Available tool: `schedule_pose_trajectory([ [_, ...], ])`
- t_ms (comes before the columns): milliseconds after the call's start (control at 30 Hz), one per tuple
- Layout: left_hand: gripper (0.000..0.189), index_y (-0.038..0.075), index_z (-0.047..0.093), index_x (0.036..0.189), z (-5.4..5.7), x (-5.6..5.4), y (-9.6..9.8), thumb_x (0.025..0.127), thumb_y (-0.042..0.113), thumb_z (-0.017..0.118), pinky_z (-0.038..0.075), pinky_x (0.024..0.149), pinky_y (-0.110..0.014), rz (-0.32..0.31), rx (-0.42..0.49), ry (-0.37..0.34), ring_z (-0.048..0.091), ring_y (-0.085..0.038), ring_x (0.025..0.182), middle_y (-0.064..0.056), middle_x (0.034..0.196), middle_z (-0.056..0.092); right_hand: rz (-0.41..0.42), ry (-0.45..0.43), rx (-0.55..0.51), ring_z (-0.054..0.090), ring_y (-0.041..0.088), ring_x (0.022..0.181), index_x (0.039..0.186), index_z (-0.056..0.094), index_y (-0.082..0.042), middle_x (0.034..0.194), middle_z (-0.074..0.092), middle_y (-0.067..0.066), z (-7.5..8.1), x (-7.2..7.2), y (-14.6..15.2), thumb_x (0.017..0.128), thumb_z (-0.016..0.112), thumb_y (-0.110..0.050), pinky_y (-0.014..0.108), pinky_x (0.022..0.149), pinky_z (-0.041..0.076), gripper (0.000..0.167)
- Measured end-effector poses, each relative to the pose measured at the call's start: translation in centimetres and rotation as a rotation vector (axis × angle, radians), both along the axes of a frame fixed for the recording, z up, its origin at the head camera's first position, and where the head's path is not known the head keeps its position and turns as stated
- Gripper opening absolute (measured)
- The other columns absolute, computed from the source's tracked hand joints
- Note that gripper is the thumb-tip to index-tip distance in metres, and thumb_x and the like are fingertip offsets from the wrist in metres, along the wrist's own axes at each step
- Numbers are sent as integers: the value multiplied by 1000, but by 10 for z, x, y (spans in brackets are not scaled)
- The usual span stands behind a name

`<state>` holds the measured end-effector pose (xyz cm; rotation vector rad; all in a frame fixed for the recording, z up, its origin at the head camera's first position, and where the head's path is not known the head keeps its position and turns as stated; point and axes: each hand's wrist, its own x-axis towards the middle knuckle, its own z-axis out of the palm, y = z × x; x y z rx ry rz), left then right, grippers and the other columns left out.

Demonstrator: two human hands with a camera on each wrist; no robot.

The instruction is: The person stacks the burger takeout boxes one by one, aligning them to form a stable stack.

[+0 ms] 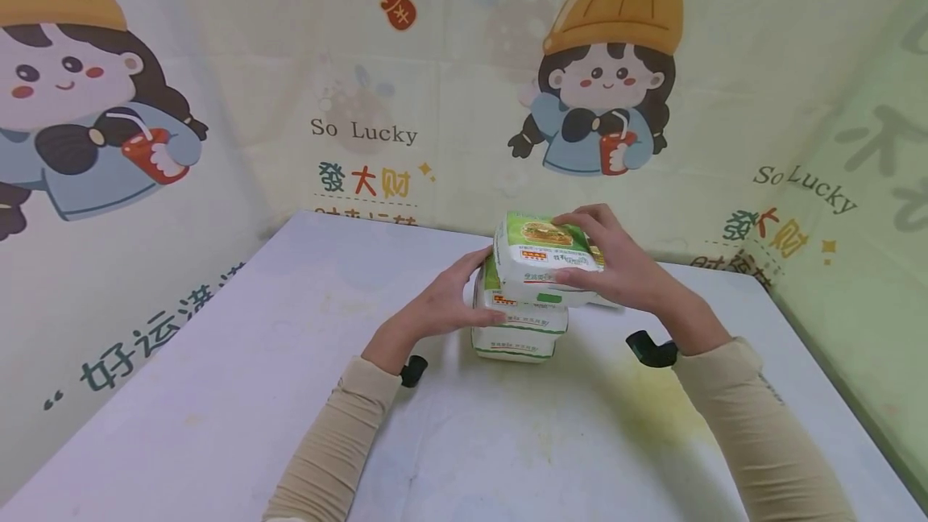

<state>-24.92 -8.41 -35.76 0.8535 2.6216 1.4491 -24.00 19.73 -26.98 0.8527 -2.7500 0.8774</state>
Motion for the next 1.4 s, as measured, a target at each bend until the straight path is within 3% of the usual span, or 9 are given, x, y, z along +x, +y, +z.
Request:
schedule_pose_trajectory([
  [200, 101, 37, 21, 156, 0, -1, 2, 77, 38, 84, 35, 115, -48, -28, 44, -21, 32, -10, 143, 14, 153, 37, 43, 24, -10, 31, 30, 135, 146, 43, -22, 150, 26, 7, -2, 2, -7, 93, 64, -38, 53, 97, 48, 59],
  [600, 97, 35, 24, 154, 0, -3, 2, 78, 35, 84, 32, 117, -48, -44, 72, -23, 33, -9, 143, 14, 150, 41, 4, 42, -5, 31, 32, 134, 149, 39, -23, 149, 27, 10, -8, 2, -15, 92, 64, -45, 50, 96, 47, 65],
  [867, 106, 42, 16, 155, 3, -2, 0, 76, 37, 86, 30, 119, -49, -59, 102, -23, 26, -9, 147, 16, 157, 31, 9, 41, 2, 28, 31, 136, 150, 37, -25, 152, 26, 9, -7, 3, -13, 93, 63, -44, 54, 99, 45, 65],
  [1133, 115, 24, 9, 160, 15, 0, -6, 75, 37, 85, 29, 121, -45, -40, 154, -13, 19, -10, 151, 9, 164, 20, 10, 44, 17, 27, 32, 138, 151, 36, -26, 155, 24, 9, -5, 5, -11, 94, 61, -46, 58, 103, 42, 66],
  [1400, 121, 25, 6, 160, 19, -2, 0, 72, 61, 80, 26, 122, -46, -77, 224, 7, 13, -10, 153, 8, 166, 12, 15, 59, 35, 25, 30, 141, 150, 37, -27, 156, 24, 7, -4, 6, -11, 92, 63, -44, 61, 106, 39, 66],
])
